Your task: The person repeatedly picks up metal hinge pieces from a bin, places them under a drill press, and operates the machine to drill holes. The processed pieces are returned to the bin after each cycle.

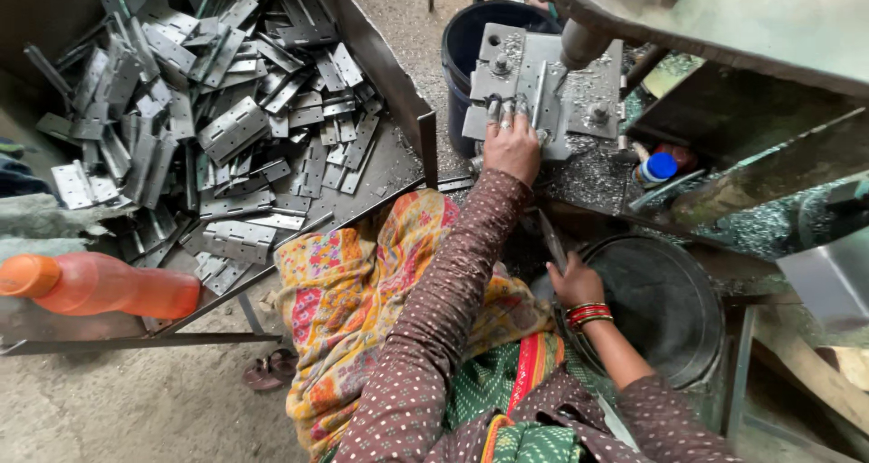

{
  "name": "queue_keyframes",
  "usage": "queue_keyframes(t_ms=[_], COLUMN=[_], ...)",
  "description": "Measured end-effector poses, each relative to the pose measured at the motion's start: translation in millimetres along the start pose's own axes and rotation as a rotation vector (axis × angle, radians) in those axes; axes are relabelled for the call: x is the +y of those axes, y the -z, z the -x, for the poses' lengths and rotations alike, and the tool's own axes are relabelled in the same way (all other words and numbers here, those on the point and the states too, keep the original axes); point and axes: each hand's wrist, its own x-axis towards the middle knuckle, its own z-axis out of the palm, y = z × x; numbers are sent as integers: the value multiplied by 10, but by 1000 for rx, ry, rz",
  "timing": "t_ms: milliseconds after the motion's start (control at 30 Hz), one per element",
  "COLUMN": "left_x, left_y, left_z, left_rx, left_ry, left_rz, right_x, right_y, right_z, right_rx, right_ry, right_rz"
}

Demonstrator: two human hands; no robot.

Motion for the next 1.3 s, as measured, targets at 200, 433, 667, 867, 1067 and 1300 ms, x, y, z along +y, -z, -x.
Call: queue_keyframes(t_ms=[200,433,667,867,1067,1300], left_x=[22,50,-17,-100,-129,-158], left_y=[-3,60,185,293,298,245], left_z=[-58,-368,-240,-553,-659,-555], left_rx=[-68,-286,-272,-374,-327,-408], left_ry=[2,63,43,132,91,15], left_rz=[-4,152,144,183,154,102], right_x=[7,-8,13,-3,43,44], right_y=[452,217,173,588,-13,460], right_z=[-300,-110,-194,-330,-40,-232], right_rx=[-253,-224,-198,-266,-68,-312], right_ry=[-81,-55,-53,-33,-76,-158], right_rz=[160,132,46,122,-71,18])
